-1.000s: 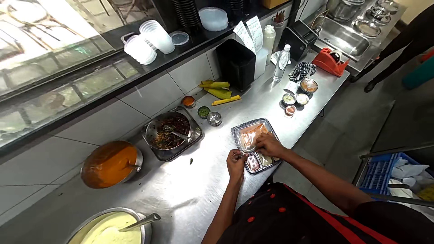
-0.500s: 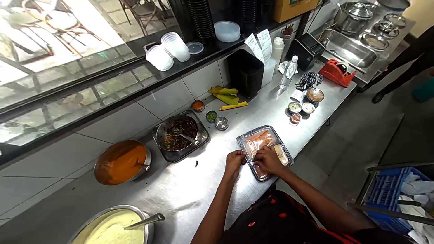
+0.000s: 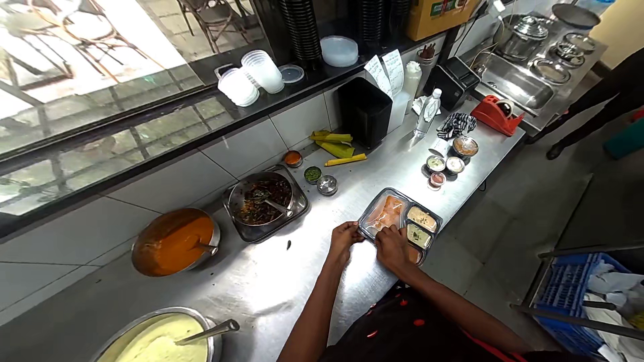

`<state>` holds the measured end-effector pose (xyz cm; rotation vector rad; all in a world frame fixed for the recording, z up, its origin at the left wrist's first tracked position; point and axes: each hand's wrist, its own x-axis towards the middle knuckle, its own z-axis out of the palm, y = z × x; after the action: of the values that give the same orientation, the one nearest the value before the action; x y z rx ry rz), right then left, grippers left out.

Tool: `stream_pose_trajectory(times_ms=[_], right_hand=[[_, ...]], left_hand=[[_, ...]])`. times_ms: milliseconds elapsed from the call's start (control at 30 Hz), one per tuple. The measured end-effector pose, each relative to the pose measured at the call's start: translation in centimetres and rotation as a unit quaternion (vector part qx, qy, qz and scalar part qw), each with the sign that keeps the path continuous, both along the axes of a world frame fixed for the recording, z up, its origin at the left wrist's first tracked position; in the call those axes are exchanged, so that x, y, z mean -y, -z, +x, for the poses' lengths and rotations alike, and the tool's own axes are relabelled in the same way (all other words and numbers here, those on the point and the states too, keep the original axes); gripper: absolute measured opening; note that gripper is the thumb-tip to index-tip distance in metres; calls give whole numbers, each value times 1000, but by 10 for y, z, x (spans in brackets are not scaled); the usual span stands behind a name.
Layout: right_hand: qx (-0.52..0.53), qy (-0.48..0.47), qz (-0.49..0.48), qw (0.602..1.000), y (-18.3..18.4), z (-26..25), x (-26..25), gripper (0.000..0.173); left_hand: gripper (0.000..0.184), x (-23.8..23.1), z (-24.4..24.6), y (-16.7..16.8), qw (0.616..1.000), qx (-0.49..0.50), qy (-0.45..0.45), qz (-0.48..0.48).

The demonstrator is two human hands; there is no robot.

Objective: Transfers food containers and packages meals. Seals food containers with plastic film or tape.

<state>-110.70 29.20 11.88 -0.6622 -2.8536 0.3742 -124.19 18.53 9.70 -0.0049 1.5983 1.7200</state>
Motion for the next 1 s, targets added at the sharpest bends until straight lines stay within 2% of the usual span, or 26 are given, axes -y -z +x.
stream_pose_trajectory(times_ms=[133,267,333,433,533,633,700,800,900,1000], right_hand=[[-49,-30,-51,997,-20,-11,14,4],[-74,-20,-33,997,10,-49,15,10],[-78,-7,-36,996,11,-58,19,12],[-60,-17,-52,997,-14,-42,25,12],[-35,-50,19,998,14,-30,13,9],[-45,-129,47,989,26,-6,-3,8],[-46,-189,28,980,27,15,-21,8],[-40,-245,14,969,23,51,-51,9],[-17,-222,38,974,13,68,-63,10],[1,-173,57,983,11,58,-40,11]], left_hand=[[25,18,8,11,999,1,37,30],[20,21,7,17,997,-29,65,28],[21,22,5,20,997,-26,64,34],[16,14,7,25,999,22,22,25],[20,9,20,32,996,85,-18,9],[23,26,41,25,993,108,56,-12],[23,38,41,18,992,81,98,-21],[31,39,20,4,997,-41,69,-21],[45,15,-2,-20,988,-110,90,-62],[36,-4,-8,-19,988,-124,69,-60]])
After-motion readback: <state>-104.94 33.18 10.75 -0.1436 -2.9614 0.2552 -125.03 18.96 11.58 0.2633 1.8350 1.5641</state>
